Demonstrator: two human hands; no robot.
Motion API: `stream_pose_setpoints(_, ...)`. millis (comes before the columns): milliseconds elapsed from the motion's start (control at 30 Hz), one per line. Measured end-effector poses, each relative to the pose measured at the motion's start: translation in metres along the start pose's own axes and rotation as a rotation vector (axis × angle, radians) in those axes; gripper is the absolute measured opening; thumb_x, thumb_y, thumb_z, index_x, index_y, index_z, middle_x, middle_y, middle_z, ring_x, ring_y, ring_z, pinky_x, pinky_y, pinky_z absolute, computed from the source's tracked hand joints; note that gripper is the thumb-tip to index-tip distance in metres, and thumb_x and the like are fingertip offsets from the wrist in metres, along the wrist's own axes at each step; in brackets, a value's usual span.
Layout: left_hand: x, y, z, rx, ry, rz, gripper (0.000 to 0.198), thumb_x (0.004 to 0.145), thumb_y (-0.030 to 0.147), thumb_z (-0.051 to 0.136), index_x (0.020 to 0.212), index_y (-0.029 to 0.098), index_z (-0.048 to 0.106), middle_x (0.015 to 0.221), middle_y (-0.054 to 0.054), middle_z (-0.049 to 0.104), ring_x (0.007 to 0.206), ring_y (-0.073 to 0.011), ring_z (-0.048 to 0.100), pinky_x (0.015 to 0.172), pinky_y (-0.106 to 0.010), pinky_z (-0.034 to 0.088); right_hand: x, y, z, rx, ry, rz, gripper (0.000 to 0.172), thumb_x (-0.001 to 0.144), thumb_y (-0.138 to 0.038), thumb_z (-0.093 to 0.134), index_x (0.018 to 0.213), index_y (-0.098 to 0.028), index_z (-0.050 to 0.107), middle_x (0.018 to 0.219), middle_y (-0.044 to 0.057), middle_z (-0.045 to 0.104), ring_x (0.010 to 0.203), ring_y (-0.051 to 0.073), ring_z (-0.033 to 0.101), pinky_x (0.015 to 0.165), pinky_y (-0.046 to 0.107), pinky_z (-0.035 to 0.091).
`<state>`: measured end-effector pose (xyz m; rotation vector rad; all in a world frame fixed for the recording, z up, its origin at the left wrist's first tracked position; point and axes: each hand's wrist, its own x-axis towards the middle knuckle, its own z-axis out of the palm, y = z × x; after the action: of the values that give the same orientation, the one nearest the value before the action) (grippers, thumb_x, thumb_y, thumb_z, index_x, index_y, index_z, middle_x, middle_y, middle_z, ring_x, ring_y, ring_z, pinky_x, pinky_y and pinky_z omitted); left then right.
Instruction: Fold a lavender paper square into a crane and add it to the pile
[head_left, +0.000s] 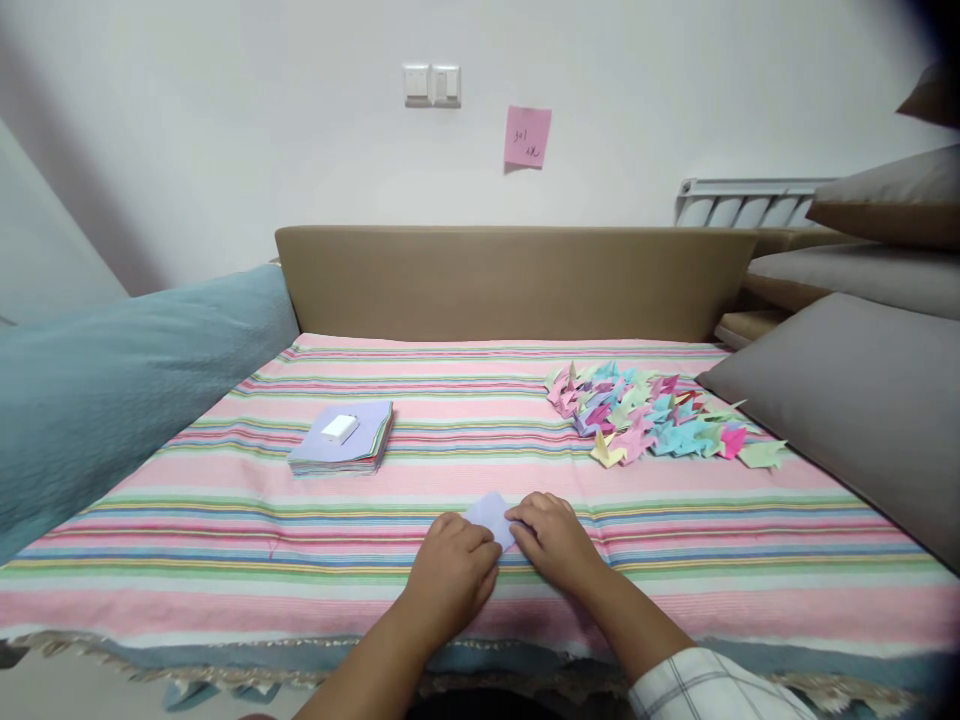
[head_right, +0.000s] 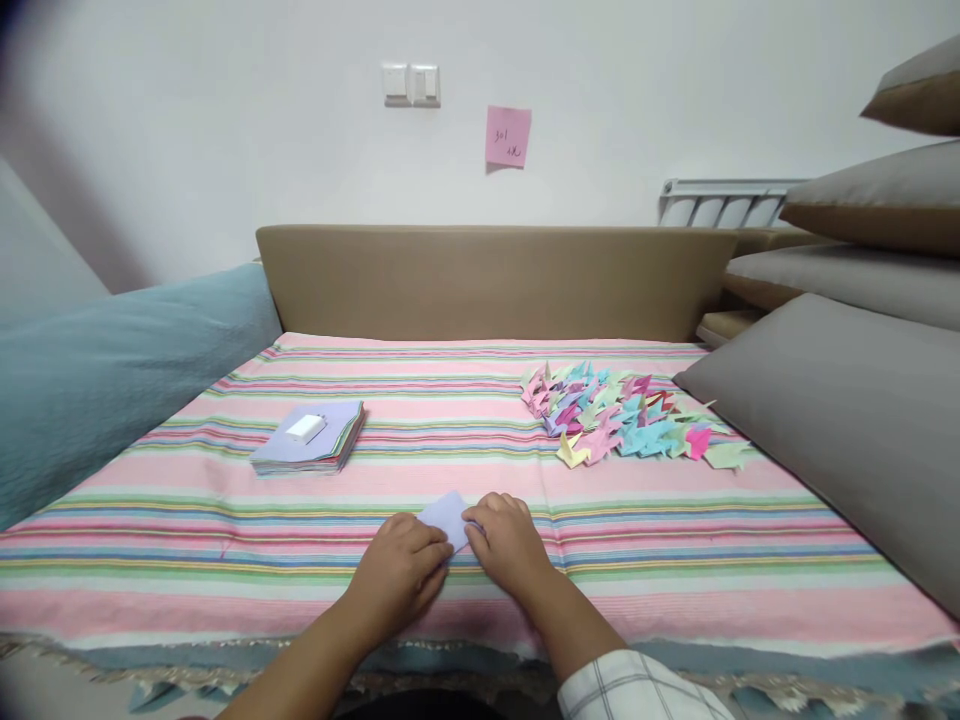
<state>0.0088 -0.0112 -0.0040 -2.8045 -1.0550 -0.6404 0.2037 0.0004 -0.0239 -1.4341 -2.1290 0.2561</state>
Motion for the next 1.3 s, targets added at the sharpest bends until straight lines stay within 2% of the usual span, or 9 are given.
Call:
stream_pose_setpoints(100, -0.001, 0.000, 0.002, 0.037, 0.045, 0.004, 0.014, 0.082, 0.017, 0.052, 0.088, 0.023, 0.064, 0.079, -0.001, 0.064, 0.075, -0.0178, 0.055, 0.080, -0.039, 0.040, 0.000, -0.001, 0.000, 0.002, 0.004, -0.003, 0.017, 0.083, -0.020, 0.055, 0.096, -0.023, 0.066, 0.089, 0.004, 0.061, 0.086, 0.019, 0.052, 0.080, 0.034, 0.038)
stream_pose_setpoints(167, -0.001, -0.002, 0.006, 0.057, 0.062, 0.011, 0.013, 0.082, 0.017, 0.052, 0.085, 0.022, 0.064, 0.079, -0.002, 0.065, 0.075, -0.0184, 0.056, 0.076, -0.037, 0.041, -0.001, -0.001, 0.000, 0.005, 0.008, -0.008, 0.016, 0.083, -0.020, 0.055, 0.095, -0.023, 0.066, 0.088, 0.004, 0.061, 0.086, 0.019, 0.052, 0.079, 0.034, 0.039)
stream_pose_setpoints(333, 0.000, -0.009, 0.013, 0.070, 0.014, -0.011, 0.014, 0.083, 0.012, 0.049, 0.079, 0.019, 0.061, 0.075, -0.003, 0.063, 0.074, -0.0186, 0.057, 0.069, -0.032, 0.043, -0.001, -0.002, -0.002, 0.034, 0.039, -0.029, 0.014, 0.083, -0.021, 0.055, 0.091, -0.023, 0.067, 0.099, 0.006, 0.061, 0.093, 0.021, 0.051, 0.082, 0.036, 0.041)
stream_pose_setpoints(533, 0.001, -0.023, -0.008, -0.063, -0.099, 0.006, 0.016, 0.087, 0.011, 0.046, 0.086, 0.020, 0.060, 0.082, -0.003, 0.064, 0.080, -0.0171, 0.056, 0.078, -0.031, 0.044, -0.002, 0.000, -0.004, 0.066, 0.059, -0.081, 0.016, 0.085, -0.021, 0.051, 0.087, -0.023, 0.066, 0.120, 0.007, 0.058, 0.113, 0.024, 0.045, 0.094, 0.041, 0.036)
stream_pose_setpoints(700, -0.004, -0.038, -0.018, -0.093, -0.117, -0.017, 0.016, 0.086, 0.010, 0.048, 0.085, 0.020, 0.061, 0.097, -0.003, 0.066, 0.088, -0.0178, 0.056, 0.080, -0.032, 0.044, -0.001, -0.001, -0.001, 0.067, 0.021, -0.076, 0.016, 0.086, -0.021, 0.050, 0.093, -0.024, 0.064, 0.106, 0.004, 0.065, 0.098, 0.021, 0.053, 0.087, 0.039, 0.039)
stream_pose_setpoints(833, -0.007, -0.041, -0.019, -0.151, -0.083, -0.100, 0.019, 0.087, 0.014, 0.045, 0.088, 0.021, 0.062, 0.098, -0.004, 0.066, 0.089, -0.0184, 0.058, 0.080, -0.033, 0.045, -0.001, -0.001, 0.002, 0.050, 0.029, -0.077, 0.015, 0.085, -0.022, 0.053, 0.095, -0.023, 0.063, 0.101, 0.004, 0.066, 0.093, 0.020, 0.054, 0.084, 0.036, 0.039)
stream_pose_setpoints(1033, -0.008, -0.034, -0.019, -0.239, 0.012, -0.366, 0.026, 0.077, 0.017, 0.049, 0.101, 0.021, 0.058, 0.095, -0.004, 0.065, 0.088, -0.0200, 0.059, 0.079, -0.034, 0.046, -0.001, -0.003, 0.004, 0.027, 0.031, -0.063, 0.015, 0.084, -0.022, 0.054, 0.095, -0.023, 0.064, 0.100, 0.004, 0.066, 0.093, 0.020, 0.054, 0.082, 0.035, 0.040)
stream_pose_setpoints(1200, -0.004, -0.033, -0.022, -0.207, 0.036, -0.405, 0.008, 0.078, 0.024, 0.053, 0.080, 0.019, 0.059, 0.080, -0.004, 0.062, 0.080, -0.0206, 0.057, 0.075, -0.035, 0.045, -0.001, -0.005, 0.004, 0.025, 0.025, -0.060, 0.019, 0.084, -0.023, 0.054, 0.101, -0.023, 0.063, 0.101, 0.005, 0.066, 0.094, 0.020, 0.054, 0.082, 0.035, 0.040)
stream_pose_setpoints(1300, -0.003, -0.032, -0.023, -0.246, 0.047, -0.407, 0.013, 0.081, 0.024, 0.051, 0.073, 0.019, 0.059, 0.078, -0.003, 0.061, 0.080, -0.0195, 0.056, 0.076, -0.035, 0.045, -0.001, -0.007, 0.004, 0.036, 0.019, -0.054, 0.020, 0.083, -0.023, 0.055, 0.102, -0.023, 0.063, 0.102, 0.005, 0.066, 0.094, 0.021, 0.053, 0.083, 0.036, 0.039)
